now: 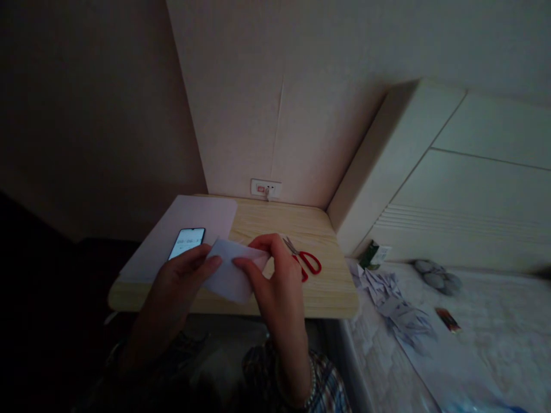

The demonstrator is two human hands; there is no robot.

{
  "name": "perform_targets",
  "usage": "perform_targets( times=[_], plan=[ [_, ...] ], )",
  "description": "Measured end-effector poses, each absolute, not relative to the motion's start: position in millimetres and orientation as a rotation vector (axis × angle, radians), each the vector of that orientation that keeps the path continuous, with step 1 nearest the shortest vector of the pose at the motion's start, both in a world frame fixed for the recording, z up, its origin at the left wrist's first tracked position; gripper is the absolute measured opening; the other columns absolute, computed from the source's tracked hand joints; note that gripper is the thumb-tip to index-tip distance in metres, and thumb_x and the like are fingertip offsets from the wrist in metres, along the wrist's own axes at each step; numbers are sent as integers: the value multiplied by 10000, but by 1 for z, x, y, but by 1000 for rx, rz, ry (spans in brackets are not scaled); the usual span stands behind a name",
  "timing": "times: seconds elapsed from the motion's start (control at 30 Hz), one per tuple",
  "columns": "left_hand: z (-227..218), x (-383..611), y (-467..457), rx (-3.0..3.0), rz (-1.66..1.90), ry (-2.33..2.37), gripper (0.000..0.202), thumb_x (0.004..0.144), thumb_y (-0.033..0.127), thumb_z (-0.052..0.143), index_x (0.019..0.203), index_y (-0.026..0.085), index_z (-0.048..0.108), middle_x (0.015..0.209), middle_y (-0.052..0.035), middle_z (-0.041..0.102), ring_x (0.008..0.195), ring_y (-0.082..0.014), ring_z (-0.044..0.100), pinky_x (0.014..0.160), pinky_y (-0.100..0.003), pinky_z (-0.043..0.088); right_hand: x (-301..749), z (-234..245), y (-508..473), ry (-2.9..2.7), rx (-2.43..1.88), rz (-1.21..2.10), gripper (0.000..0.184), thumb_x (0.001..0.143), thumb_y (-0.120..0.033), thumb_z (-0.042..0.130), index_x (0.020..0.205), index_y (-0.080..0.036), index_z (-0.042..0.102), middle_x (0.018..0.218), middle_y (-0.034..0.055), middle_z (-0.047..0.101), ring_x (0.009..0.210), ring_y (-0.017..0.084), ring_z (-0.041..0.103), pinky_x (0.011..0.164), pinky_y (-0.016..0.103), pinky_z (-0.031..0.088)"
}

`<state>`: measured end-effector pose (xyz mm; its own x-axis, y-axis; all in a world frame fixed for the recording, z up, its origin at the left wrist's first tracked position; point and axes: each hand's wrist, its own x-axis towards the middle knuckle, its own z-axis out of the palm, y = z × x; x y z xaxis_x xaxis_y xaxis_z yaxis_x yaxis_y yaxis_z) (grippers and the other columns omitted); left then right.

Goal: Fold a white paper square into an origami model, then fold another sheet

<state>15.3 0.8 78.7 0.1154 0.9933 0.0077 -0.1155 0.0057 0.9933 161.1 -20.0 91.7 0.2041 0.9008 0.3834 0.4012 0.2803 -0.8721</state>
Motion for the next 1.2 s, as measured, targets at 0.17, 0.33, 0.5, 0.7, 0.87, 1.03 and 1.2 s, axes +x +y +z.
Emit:
perform_targets(
  times=[0.17, 0.33, 0.5, 0.7, 0.87, 1.03, 1.2],
  plan=[
    [80, 19, -2, 1119, 1259, 1091, 197, 698, 369, 697, 780, 195, 656, 627, 16, 665, 600, -161, 615, 549, -225, 474, 161, 89, -21, -1391, -1291, 493, 127, 783, -215, 681, 766, -232, 556, 723, -32, 572, 713, 156, 556, 671, 281, 441],
    [84, 18, -4, 1254, 1293, 1143, 195, 731, 375, 666, 679, 190, 632, 577, 20, 599, 562, -148, 559, 511, -216, 439, 159, 95, -26, -1513, -1199, 337, 104, 816, -150, 640, 789, -233, 585, 784, -9, 583, 773, 163, 552, 696, 291, 447],
    [91, 19, -11, 1422, 1303, 1187, 241, 795, 306, 585, 587, 184, 583, 539, 35, 515, 526, -115, 470, 470, -193, 376, 155, 99, -29, -1551, -1197, 287, 97, 818, -144, 644, 787, -233, 621, 756, -7, 578, 730, 157, 538, 623, 276, 436],
    [97, 25, -16, 1347, 1374, 1235, 251, 799, 301, 561, 573, 192, 555, 534, 30, 482, 532, -126, 451, 474, -204, 361, 149, 97, -31, -1559, -1204, 217, 75, 843, -184, 622, 847, -244, 666, 741, 2, 552, 684, 155, 518, 559, 276, 418],
    [97, 22, -14, 1361, 1371, 1260, 251, 793, 340, 548, 586, 198, 545, 552, 18, 481, 551, -143, 452, 479, -217, 369, 149, 95, -32, -1595, -1177, 166, 127, 860, -186, 598, 909, -263, 685, 759, 9, 525, 696, 158, 518, 570, 284, 430],
    [93, 20, -12, 1314, 1398, 1227, 276, 808, 323, 527, 566, 197, 488, 542, 32, 427, 525, -122, 401, 455, -207, 343, 150, 93, -33, -1697, -1117, 145, 208, 881, -169, 561, 1001, -287, 683, 795, 20, 536, 711, 165, 533, 576, 292, 444],
    [90, 18, -11, 1238, 1385, 1236, 270, 803, 317, 531, 568, 194, 486, 560, 30, 431, 550, -123, 407, 473, -206, 352, 152, 95, -34, -1834, -1079, 64, 257, 890, -151, 534, 1047, -289, 684, 825, 33, 571, 741, 174, 565, 621, 313, 465]
  ],
)
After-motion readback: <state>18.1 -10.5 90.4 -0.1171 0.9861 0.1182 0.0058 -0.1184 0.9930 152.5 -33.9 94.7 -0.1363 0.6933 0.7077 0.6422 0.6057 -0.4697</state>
